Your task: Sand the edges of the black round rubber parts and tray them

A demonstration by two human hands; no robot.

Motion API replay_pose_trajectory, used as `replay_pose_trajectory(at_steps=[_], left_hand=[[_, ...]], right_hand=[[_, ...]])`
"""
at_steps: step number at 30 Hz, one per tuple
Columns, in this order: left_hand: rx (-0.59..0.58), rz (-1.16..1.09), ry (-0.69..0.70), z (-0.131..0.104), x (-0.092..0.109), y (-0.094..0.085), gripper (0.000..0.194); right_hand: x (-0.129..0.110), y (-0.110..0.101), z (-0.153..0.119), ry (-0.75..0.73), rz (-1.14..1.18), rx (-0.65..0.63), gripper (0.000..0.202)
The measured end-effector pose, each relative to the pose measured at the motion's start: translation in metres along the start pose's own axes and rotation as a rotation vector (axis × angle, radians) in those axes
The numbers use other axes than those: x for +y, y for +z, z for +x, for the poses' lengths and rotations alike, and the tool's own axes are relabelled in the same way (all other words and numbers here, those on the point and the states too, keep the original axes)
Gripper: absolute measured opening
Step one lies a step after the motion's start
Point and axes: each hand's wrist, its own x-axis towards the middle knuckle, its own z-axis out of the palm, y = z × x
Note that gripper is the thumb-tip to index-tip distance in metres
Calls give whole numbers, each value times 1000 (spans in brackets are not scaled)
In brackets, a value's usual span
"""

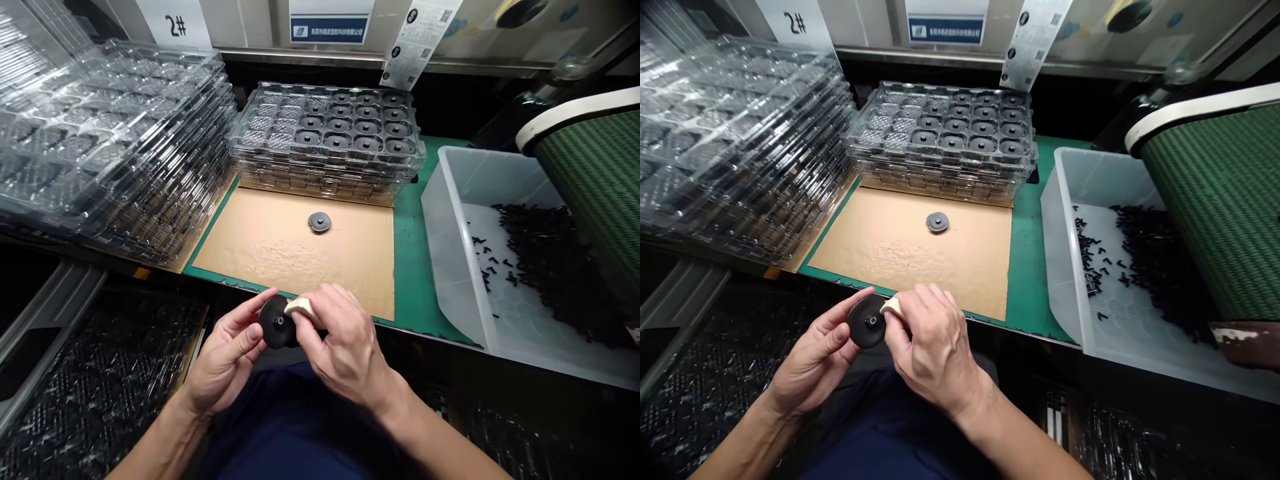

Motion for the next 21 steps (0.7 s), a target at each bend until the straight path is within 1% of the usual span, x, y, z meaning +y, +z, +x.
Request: replay_pose_trajectory(at_steps=[3,6,8,10,11,14,16,18,19,20,21], left_hand=[[-57,-8,-80,-1,1,-5,42],[-134,4,-153,-1,2,-8,40],[-174,8,-190,-1,2,-9,34],[-187,-4,-236,-1,-2,-12,27],[-186,-13,-269,-1,-4,-13,27],[-173,-34,-362,-2,-14,-17,34],[-181,-49,-405,-3,-18,-17,36],[-175,-86,-395,-2,-18,-14,30],[-152,-112,-356,-2,-18,-13,27],[-114,-135,-295,-1,-16,-11,27],[-69,-146,-219,0,-15,-9,33]], right_hand=[[-2,1,-3,-64,-32,-42,24],[-4,1,-7,-107,-15,-92,21],[-3,0,-10,-127,8,-122,21],[-3,-1,-11,-148,35,-155,23],[-2,-1,-11,-159,48,-172,24],[-2,-4,-9,-214,91,-228,29],[-2,-5,-7,-280,112,-260,34],[0,-5,-6,-325,116,-262,33],[2,-3,-6,-304,101,-225,31],[4,-1,-6,-248,79,-164,28],[5,1,-7,-160,59,-97,26]])
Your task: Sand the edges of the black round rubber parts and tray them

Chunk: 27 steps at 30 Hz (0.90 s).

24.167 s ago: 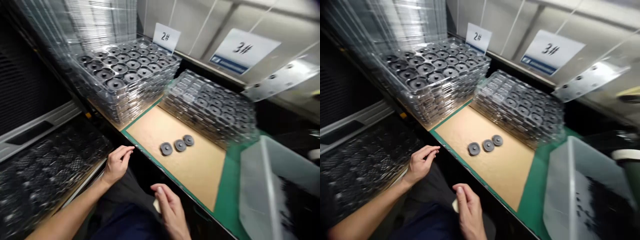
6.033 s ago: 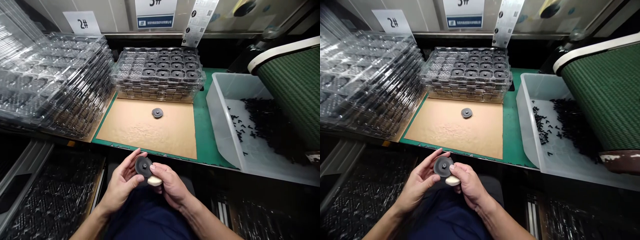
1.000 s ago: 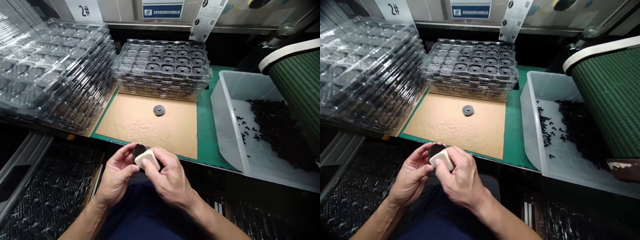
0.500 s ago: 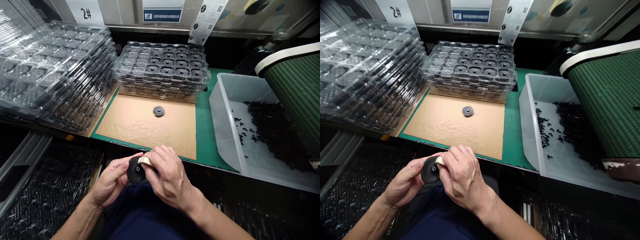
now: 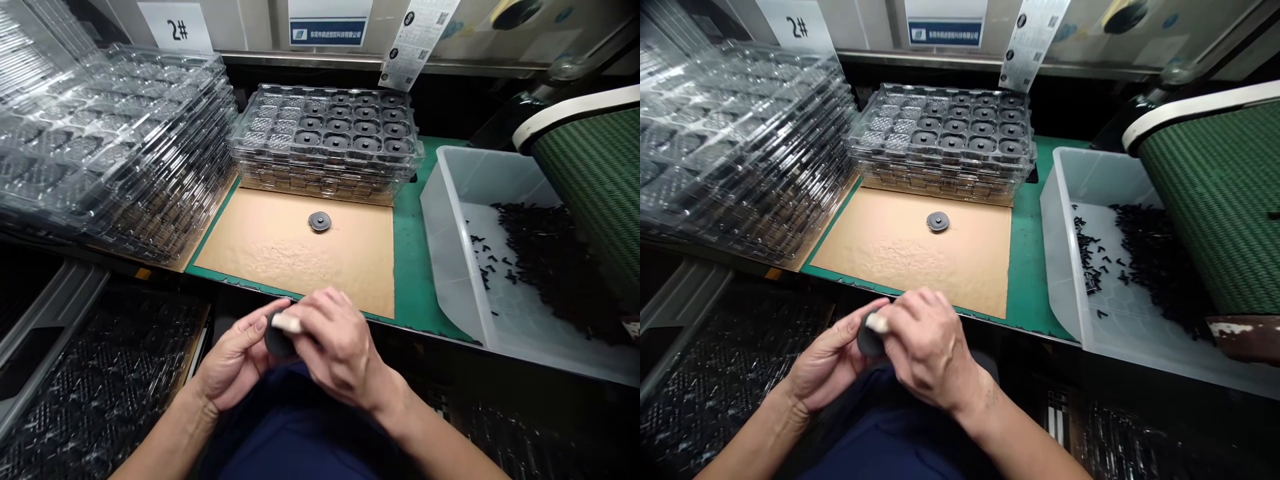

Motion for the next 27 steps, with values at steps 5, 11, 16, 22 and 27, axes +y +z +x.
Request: replay_pose_trajectory(at_steps=[5,11,16,22,27], left_hand=[[102,154,296,6,-1,5,57],[154,233,453,1,-2,15,54],[156,220,394,-8,8,17,55],[7,197,165,-12,8,5,43],[-172,140,14,-11,3,-3,34]], right_hand=[[-4,12,-3,481,277,-8,30],[-19,6,4,399,312,61,30],[-8,3,5,263,21,93,24],[-6,-1,3,124,-124,35,23],[-6,-8,5,-24,-22,-102,25]])
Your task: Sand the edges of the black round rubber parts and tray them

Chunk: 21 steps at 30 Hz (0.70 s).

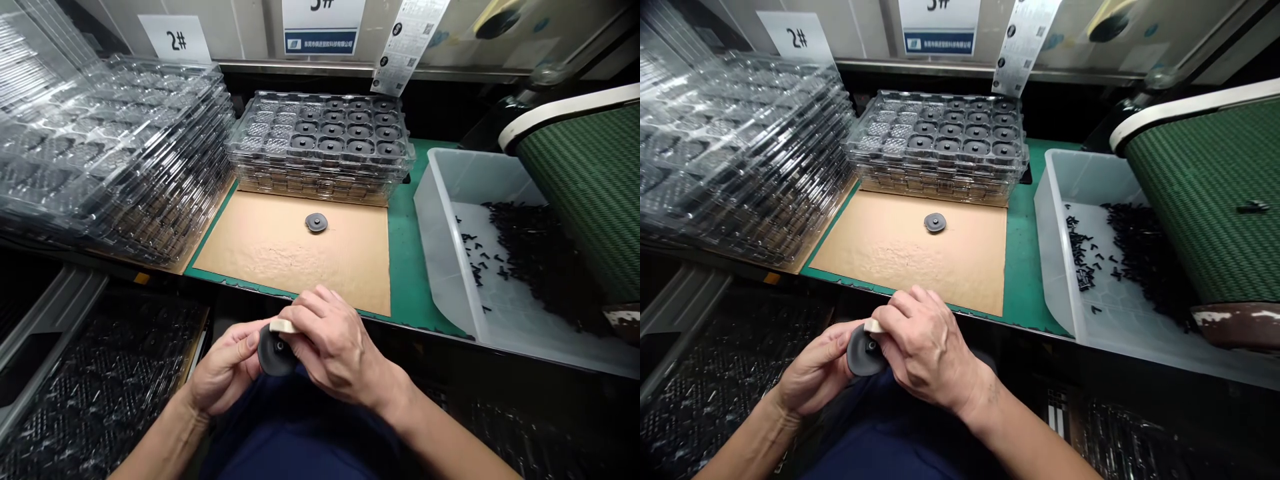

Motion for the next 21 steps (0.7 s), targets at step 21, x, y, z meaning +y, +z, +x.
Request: replay_pose_trajectory(at_steps=[21], left_hand=[[226,130,94,16,-2,25,65]], right_hand=[[15,43,-42,551,711,98,52]])
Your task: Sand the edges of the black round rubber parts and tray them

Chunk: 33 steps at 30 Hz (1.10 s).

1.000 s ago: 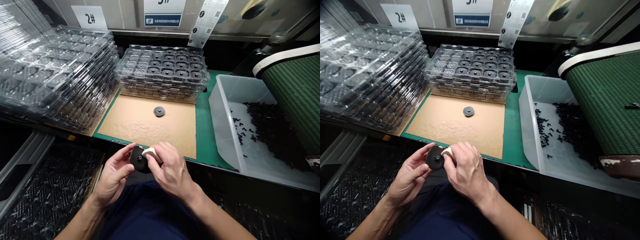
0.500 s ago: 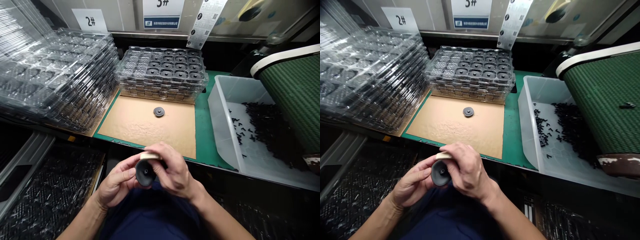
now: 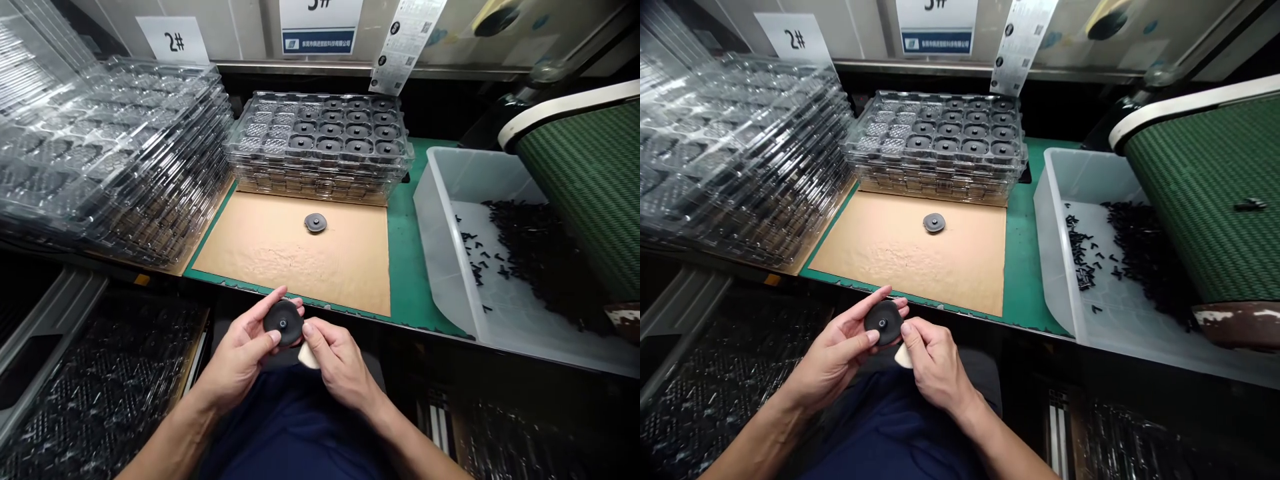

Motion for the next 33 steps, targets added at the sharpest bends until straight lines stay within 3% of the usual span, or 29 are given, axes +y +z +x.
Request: replay_pose_trajectory(at_steps=[3,9,15,21,26,29,33], left_hand=[[10,84,61,0,-4,2,59],[219,232,83,10,-7,9,35],[269,73,-35,19,-11,10,39],[213,-90,-81,16,-13,14,52],[252,-78,-75,19,-10,15,35],[330,-13,-56,25,-6,9,27],[403,69,-12,42,5,-4,43]], right_hand=[[-3,4,-2,-49,-9,32,54],[-6,20,-9,-257,-94,18,52],[0,25,-10,-120,7,112,54],[4,10,-2,16,172,148,57],[7,-1,9,13,100,128,63],[14,-20,18,4,-2,223,64],[29,-64,29,-126,-251,434,59]])
